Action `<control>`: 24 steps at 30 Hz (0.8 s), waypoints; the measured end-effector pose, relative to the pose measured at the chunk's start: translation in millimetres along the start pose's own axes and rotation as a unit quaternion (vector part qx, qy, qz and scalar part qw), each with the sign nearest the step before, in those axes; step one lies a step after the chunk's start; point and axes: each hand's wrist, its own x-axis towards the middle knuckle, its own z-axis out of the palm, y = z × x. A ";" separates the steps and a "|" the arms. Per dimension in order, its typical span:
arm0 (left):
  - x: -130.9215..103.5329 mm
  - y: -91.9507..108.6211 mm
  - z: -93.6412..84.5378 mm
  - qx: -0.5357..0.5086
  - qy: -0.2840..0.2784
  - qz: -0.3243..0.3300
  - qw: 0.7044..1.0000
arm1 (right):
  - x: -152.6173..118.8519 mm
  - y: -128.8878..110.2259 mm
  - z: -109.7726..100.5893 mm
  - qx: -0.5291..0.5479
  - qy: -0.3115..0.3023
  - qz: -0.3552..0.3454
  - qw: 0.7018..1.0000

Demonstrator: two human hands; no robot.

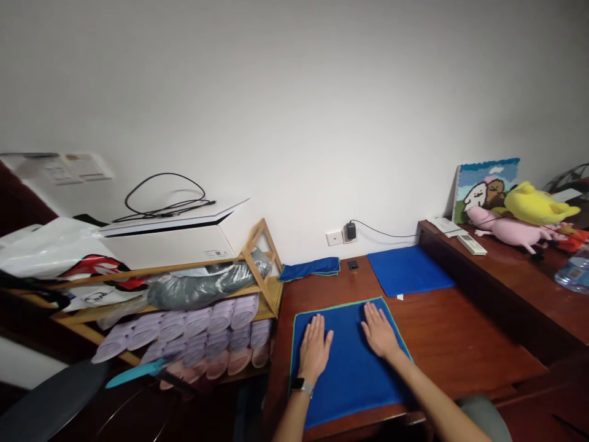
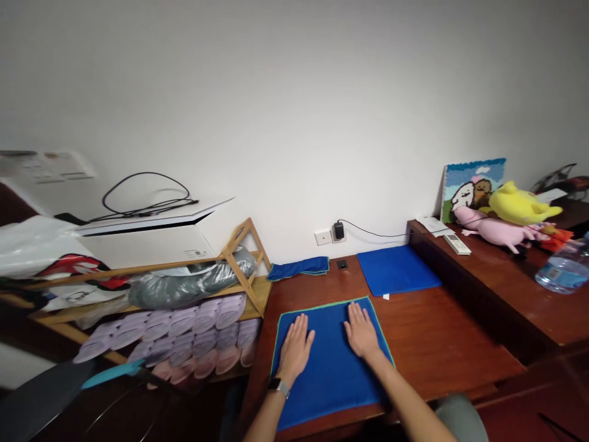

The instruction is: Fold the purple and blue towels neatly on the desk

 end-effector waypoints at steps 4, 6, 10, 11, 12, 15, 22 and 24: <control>-17.3 41.3 9.1 -0.017 -0.050 0.052 0.997 | -28.5 -45.7 16.7 0.019 -0.030 -0.074 0.997; -23.7 43.9 8.8 -0.016 -0.078 0.045 0.996 | -37.3 -48.9 20.7 0.018 -0.045 -0.079 0.996; -40.9 10.3 -2.5 -0.001 -0.084 0.002 0.996 | -46.0 -9.1 12.0 0.001 -0.050 -0.023 0.999; -46.3 -1.8 -6.3 0.006 -0.078 -0.014 0.997 | -47.2 5.7 7.7 -0.005 -0.049 -0.003 0.999; -51.4 -13.2 -10.1 0.012 -0.071 -0.029 0.997 | -48.2 19.6 3.2 -0.010 -0.049 0.016 0.999; -62.1 -32.6 -21.5 0.024 -0.057 -0.048 0.997 | -49.8 44.0 -9.2 -0.017 -0.054 0.049 0.997; -68.7 37.1 -26.5 -0.018 -0.037 0.048 0.998 | -74.4 -27.4 -2.2 0.006 -0.002 -0.026 1.000; -75.0 60.6 -19.8 -0.031 -0.055 0.092 0.994 | -88.5 -49.6 8.1 0.019 -0.007 -0.069 0.997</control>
